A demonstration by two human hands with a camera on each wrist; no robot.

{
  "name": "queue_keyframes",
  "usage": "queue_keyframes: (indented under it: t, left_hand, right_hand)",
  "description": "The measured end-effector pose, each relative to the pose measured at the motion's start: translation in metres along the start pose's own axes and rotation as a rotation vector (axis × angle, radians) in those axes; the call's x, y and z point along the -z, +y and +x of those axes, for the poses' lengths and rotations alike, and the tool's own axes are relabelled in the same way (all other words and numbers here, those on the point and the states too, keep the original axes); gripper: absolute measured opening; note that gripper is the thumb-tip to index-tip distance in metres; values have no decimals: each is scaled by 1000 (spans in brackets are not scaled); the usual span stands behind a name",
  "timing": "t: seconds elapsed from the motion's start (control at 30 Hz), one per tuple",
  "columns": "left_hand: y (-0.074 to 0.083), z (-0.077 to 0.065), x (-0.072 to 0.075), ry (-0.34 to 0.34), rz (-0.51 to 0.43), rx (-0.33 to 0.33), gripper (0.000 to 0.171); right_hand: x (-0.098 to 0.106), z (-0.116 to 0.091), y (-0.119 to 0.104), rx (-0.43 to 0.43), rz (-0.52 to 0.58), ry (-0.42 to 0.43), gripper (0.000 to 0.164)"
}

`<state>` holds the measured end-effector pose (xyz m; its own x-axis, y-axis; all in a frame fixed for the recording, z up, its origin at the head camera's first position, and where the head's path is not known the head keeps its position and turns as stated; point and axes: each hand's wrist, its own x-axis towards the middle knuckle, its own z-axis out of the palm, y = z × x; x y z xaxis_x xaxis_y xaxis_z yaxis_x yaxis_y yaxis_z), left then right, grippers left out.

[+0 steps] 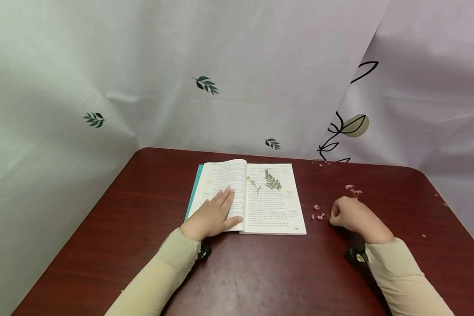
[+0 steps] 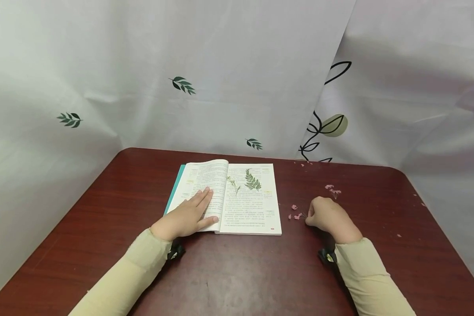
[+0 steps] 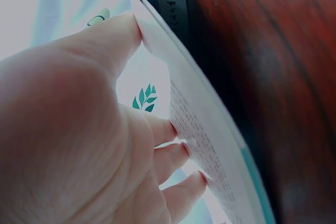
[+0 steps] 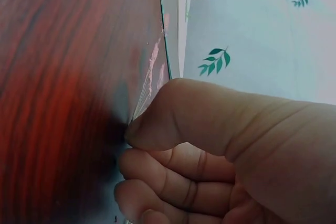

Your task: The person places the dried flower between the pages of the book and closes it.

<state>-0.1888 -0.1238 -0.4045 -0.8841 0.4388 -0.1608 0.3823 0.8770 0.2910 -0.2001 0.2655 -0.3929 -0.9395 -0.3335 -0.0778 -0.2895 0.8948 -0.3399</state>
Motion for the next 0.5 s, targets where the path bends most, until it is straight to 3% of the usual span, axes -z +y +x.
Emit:
queue_keyframes:
  t: [0.27,0.5]
  left_hand:
    - [0,0,-1,-1,-4,0,82]
    - [0,1,0,-8,-13,6,82]
  right_hand:
    - [1,-1,0,5,22,15,12]
    - [1,2,2,-9,64,100,14]
